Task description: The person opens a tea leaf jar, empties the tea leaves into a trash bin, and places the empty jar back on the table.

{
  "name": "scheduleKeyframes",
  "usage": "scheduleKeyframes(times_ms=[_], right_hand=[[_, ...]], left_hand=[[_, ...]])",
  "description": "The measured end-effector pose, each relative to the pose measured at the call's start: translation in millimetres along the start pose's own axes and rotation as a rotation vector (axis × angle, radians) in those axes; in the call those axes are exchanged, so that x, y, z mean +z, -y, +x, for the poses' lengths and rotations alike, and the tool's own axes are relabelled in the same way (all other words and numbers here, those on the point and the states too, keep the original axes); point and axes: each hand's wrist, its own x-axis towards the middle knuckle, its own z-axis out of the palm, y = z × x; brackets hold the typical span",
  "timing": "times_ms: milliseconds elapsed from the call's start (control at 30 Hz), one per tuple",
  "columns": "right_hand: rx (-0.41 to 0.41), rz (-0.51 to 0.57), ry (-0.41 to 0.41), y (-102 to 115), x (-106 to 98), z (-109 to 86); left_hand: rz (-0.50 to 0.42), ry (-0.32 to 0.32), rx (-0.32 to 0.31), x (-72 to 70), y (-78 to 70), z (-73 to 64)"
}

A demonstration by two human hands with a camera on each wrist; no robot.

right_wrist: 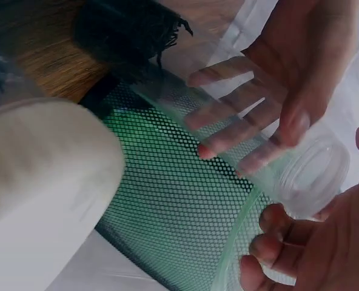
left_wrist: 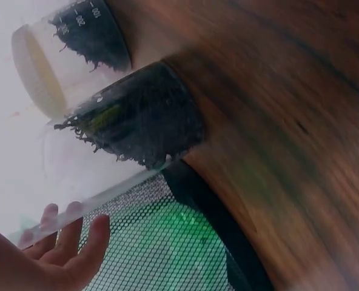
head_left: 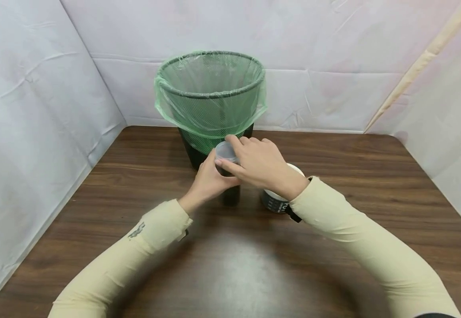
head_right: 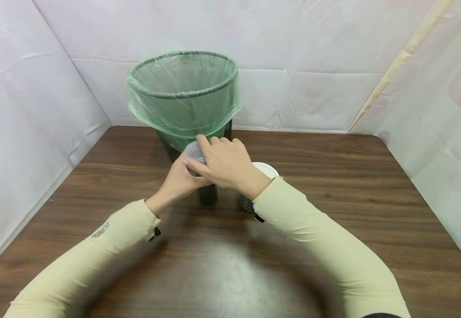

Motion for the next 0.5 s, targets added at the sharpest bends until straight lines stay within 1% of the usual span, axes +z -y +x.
scheduleKeyframes(times_ms=[100, 200, 367, 433, 500], right_hand=[[-0.008, -0.053, -0.068, 4.7, 3.0, 4.5], [-0.014, -0.095, -0.128, 6.8, 5.7, 8.2], [-0.011, -0.108, -0.181, 7.0, 8.3, 11.0], [-0.009, -0.106, -0.193, 6.3, 8.7, 11.0], [-0.002, -0.100, -0.203, 5.4, 8.7, 10.5]], left_hand=[[0.004, -0.030, 0.005, 1.6, -0.9, 2.8], [0.045, -0.050, 0.037, 4.1, -2.2, 6.3], [0.082, -0.073, 0.091, 8.1, -3.5, 9.3], [0.058, -0.078, 0.096, 9.2, -3.6, 9.5], [0.023, -0.073, 0.088, 10.0, -3.7, 9.6]])
